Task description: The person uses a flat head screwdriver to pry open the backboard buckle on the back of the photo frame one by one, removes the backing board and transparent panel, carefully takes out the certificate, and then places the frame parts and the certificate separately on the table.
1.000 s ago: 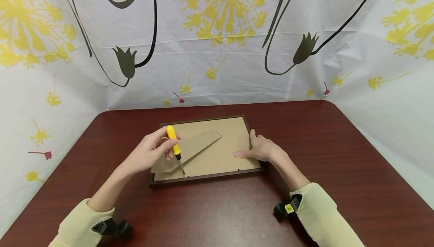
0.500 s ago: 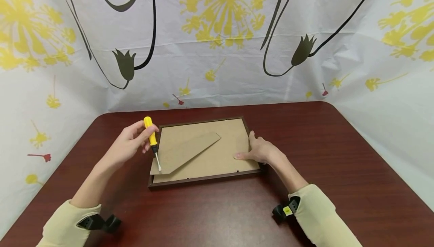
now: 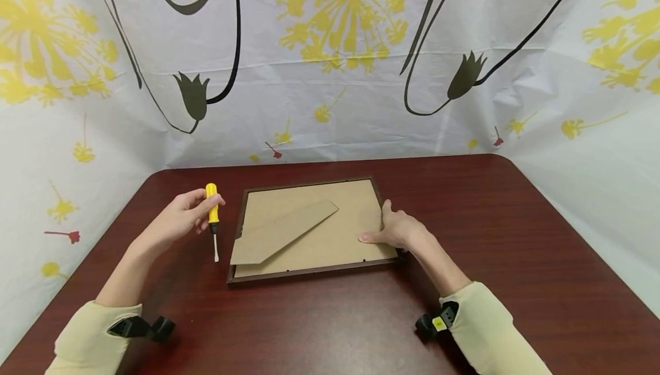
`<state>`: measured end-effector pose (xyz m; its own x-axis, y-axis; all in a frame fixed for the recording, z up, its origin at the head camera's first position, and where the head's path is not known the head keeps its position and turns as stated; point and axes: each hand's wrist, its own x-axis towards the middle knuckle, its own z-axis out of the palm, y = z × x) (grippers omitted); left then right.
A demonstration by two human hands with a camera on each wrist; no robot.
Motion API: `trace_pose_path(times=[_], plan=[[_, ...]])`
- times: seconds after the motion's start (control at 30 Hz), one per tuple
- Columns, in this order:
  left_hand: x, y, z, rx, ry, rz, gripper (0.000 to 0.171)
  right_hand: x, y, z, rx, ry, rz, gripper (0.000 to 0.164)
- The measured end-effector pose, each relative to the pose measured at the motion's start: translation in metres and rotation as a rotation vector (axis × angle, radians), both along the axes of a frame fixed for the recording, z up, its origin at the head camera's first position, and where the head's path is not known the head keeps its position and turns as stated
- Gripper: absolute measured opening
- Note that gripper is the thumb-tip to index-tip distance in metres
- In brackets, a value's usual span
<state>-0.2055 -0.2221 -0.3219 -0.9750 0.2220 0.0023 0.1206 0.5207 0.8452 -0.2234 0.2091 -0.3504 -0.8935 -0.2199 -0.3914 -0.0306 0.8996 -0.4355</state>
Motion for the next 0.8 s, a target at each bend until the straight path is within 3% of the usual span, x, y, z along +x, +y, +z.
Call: trace_pose_path(times=[0.17, 0.37, 0.8], plan=[[-0.004, -0.008, -0.004, -0.061, -0.053, 0.002, 0.045, 0.003, 0.004, 0.003, 0.002, -0.016, -0.023, 0.122], [-0.008, -0.017, -0.014, -0.134, -0.092, 0.001, 0.039, 0.007, 0.01, 0.003, 0.014, -0.023, -0.029, 0.124], [-0.011, -0.016, -0.037, -0.167, -0.149, -0.011, 0.039, 0.009, 0.014, 0.001, 0.003, -0.01, -0.016, 0.122]])
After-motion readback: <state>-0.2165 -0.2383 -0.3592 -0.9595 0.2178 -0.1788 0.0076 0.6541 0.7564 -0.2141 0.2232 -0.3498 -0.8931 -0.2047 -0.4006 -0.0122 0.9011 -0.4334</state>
